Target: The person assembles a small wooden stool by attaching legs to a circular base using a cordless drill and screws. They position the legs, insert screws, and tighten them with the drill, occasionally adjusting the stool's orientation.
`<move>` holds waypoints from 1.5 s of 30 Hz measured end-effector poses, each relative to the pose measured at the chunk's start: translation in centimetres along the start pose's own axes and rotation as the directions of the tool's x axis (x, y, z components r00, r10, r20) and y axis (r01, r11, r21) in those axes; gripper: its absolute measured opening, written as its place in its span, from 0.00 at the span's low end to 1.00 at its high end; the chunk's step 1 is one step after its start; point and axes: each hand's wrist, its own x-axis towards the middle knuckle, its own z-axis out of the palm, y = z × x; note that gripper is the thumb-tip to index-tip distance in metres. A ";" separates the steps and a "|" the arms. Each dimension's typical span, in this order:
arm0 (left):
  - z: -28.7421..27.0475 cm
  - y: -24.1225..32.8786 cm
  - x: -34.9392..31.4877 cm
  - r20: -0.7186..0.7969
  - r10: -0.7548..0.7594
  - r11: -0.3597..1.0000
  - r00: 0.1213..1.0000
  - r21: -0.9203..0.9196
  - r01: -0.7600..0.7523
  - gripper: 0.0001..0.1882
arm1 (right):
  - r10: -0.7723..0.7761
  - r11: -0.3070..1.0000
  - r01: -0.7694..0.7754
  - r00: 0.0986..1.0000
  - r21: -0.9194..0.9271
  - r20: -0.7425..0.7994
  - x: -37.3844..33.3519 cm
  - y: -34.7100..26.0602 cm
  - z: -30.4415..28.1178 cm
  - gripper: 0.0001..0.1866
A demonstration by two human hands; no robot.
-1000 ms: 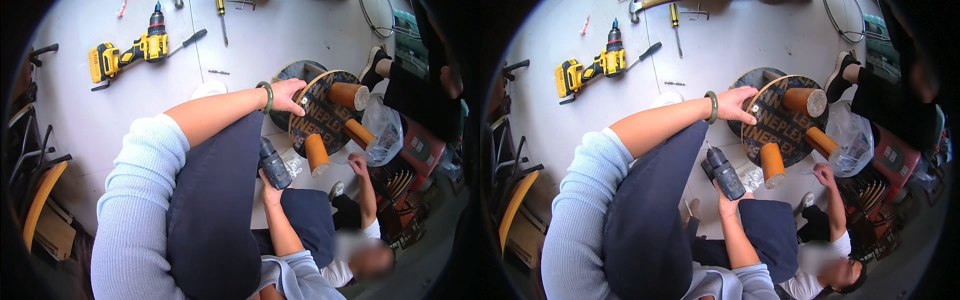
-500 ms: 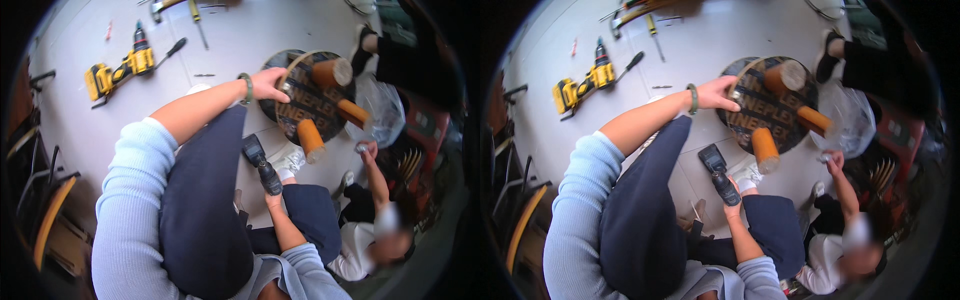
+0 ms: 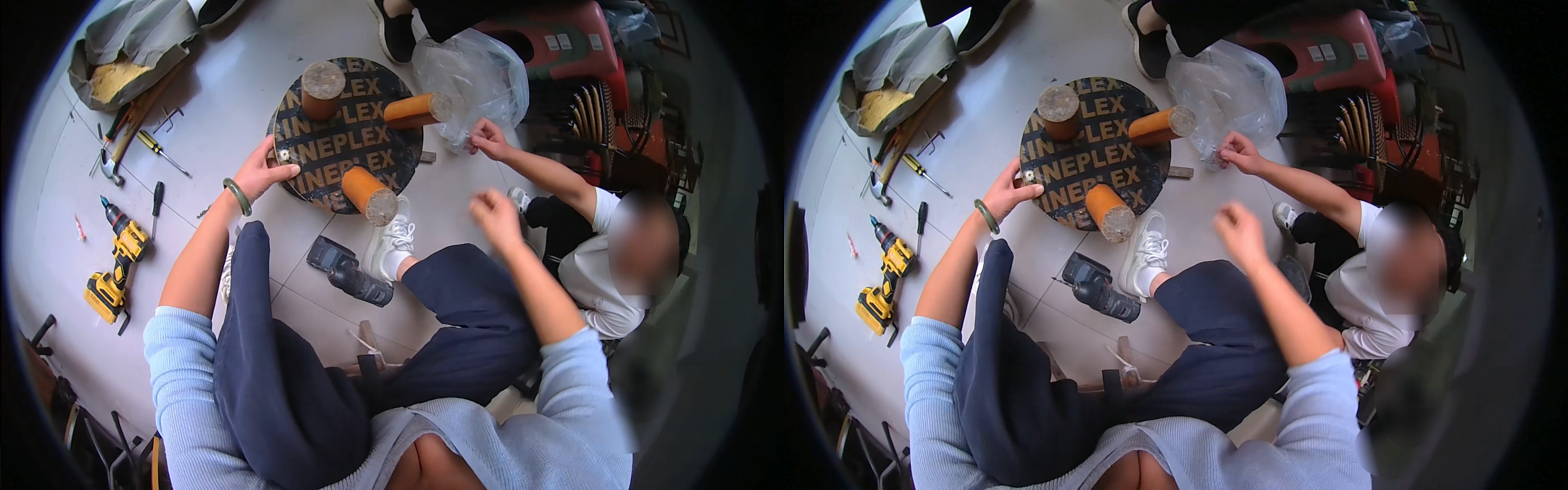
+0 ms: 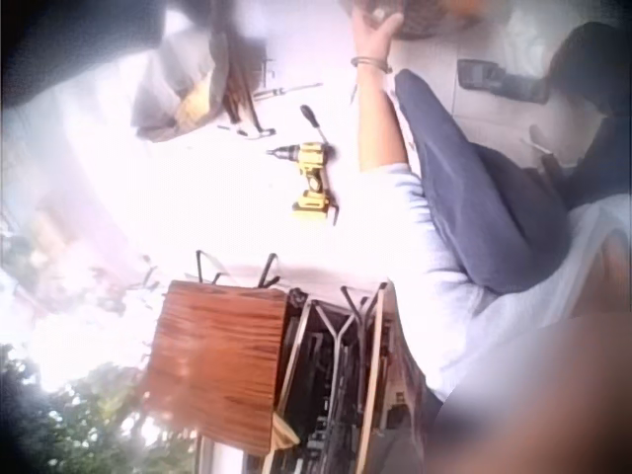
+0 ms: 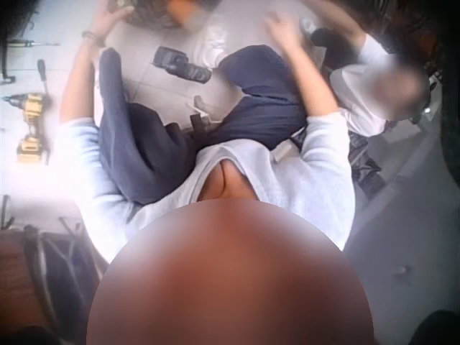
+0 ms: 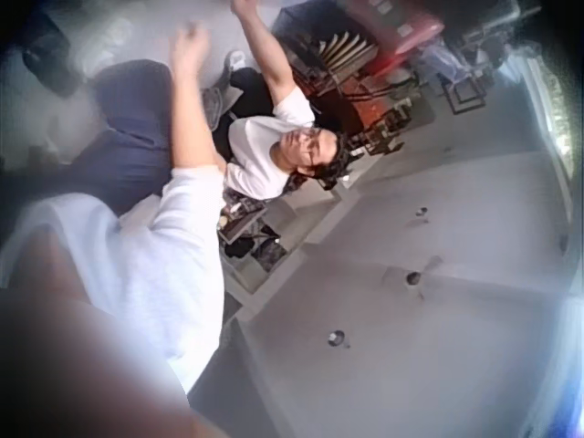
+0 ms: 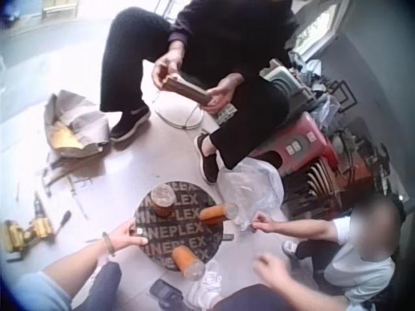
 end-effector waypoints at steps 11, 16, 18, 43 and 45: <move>0.2 1.4 -0.4 -0.125 -0.095 0.972 0.988 0.201 0.119 0.36 | -0.185 0.932 0.256 0.945 -0.257 0.269 14.3 -2.5 -3.1 0.06; 0.1 2.1 -1.7 -0.305 0.065 0.786 0.950 0.602 0.139 0.38 | -0.129 0.939 0.068 0.978 0.337 0.162 7.2 -4.8 -5.1 0.06; 1.6 4.3 -2.9 -0.412 0.270 0.525 0.870 0.821 0.225 0.37 | -0.093 0.874 -0.029 0.970 0.486 0.226 3.9 -6.3 -6.5 0.07; 27.3 12.6 -21.1 -0.158 0.175 0.948 0.972 0.294 -0.123 0.09 | -0.442 0.506 0.078 0.879 0.859 0.181 -17.3 -13.1 -2.0 0.05; 27.3 12.4 -20.6 -0.150 0.189 0.949 0.971 0.283 -0.141 0.09 | -0.439 0.535 0.122 0.886 0.836 0.152 -17.1 -12.8 -2.2 0.05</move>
